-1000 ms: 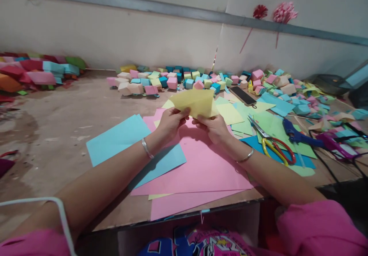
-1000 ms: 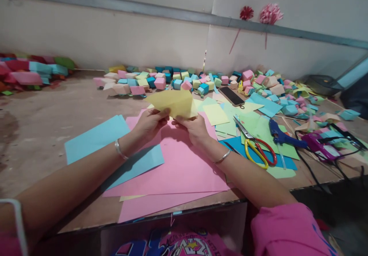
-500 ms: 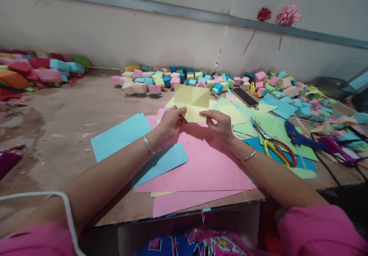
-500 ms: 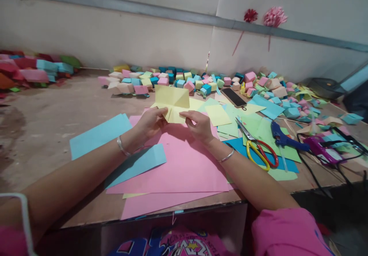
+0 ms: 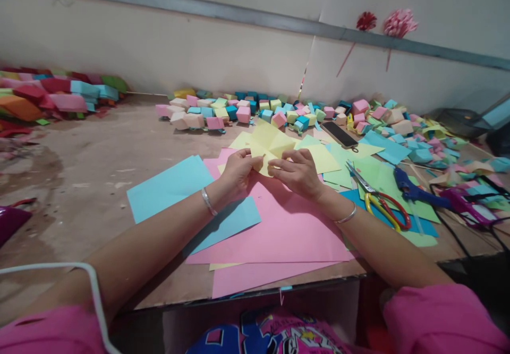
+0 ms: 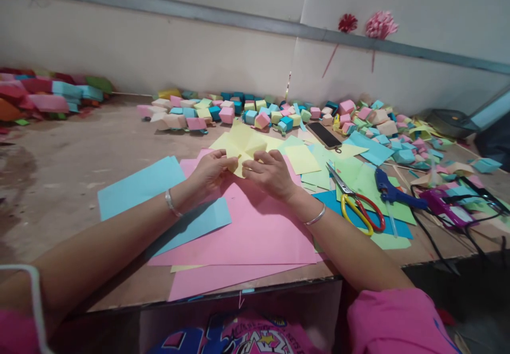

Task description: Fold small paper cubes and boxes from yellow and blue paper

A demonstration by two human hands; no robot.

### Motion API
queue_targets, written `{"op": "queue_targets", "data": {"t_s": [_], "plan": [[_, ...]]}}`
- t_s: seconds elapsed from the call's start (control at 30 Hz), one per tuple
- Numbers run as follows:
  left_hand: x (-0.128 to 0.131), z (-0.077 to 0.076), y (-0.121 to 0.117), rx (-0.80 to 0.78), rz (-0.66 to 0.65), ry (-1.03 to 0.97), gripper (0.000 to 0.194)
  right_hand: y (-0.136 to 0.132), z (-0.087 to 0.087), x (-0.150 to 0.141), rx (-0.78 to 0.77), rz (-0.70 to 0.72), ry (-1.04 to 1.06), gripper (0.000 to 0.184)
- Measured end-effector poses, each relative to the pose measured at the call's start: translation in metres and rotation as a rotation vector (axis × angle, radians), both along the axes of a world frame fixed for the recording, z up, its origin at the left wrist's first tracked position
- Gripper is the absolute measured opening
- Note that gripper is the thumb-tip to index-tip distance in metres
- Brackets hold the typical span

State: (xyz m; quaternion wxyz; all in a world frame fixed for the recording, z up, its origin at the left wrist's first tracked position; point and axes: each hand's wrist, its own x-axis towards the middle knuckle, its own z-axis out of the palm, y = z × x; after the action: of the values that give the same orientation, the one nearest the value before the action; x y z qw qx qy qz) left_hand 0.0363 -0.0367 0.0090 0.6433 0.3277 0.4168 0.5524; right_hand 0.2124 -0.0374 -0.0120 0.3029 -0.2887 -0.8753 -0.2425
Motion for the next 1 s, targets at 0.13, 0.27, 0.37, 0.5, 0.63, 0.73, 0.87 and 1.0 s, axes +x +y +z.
{"op": "queue_targets", "data": {"t_s": [0.13,0.27,0.37,0.5,0.63,0.73,0.87,1.0], "plan": [[0.0023,-0.0011,-0.0033,-0.034,-0.047,-0.020,0.030,-0.0003,-0.0037,-0.0019,-0.091,0.005,0.089,0.017],[0.0020,-0.0025,-0.0054,-0.066,-0.086,-0.007,0.032,0.0006,-0.0064,-0.0048,-0.157,-0.101,0.305,0.038],[0.0016,-0.0030,-0.0065,-0.079,-0.130,0.019,0.035,0.0022,-0.0074,-0.0059,-0.153,-0.137,0.390,0.043],[0.0009,-0.0020,-0.0068,-0.047,-0.186,0.059,0.037,0.0022,-0.0071,-0.0057,-0.163,-0.176,0.381,0.040],[-0.0016,0.0005,-0.0062,-0.075,-0.234,0.062,0.034,0.0011,-0.0056,-0.0055,-0.176,-0.143,0.359,0.040],[-0.0021,0.0012,-0.0057,-0.127,-0.230,0.037,0.024,0.0014,-0.0062,-0.0062,-0.172,-0.089,0.366,0.042],[0.0008,0.0006,-0.0056,-0.109,-0.204,0.032,0.026,0.0018,-0.0081,-0.0079,-0.166,-0.125,0.394,0.041],[0.0040,0.0012,-0.0070,-0.054,-0.137,0.056,0.035,0.0008,-0.0088,-0.0093,-0.189,-0.179,0.399,0.039]]}}
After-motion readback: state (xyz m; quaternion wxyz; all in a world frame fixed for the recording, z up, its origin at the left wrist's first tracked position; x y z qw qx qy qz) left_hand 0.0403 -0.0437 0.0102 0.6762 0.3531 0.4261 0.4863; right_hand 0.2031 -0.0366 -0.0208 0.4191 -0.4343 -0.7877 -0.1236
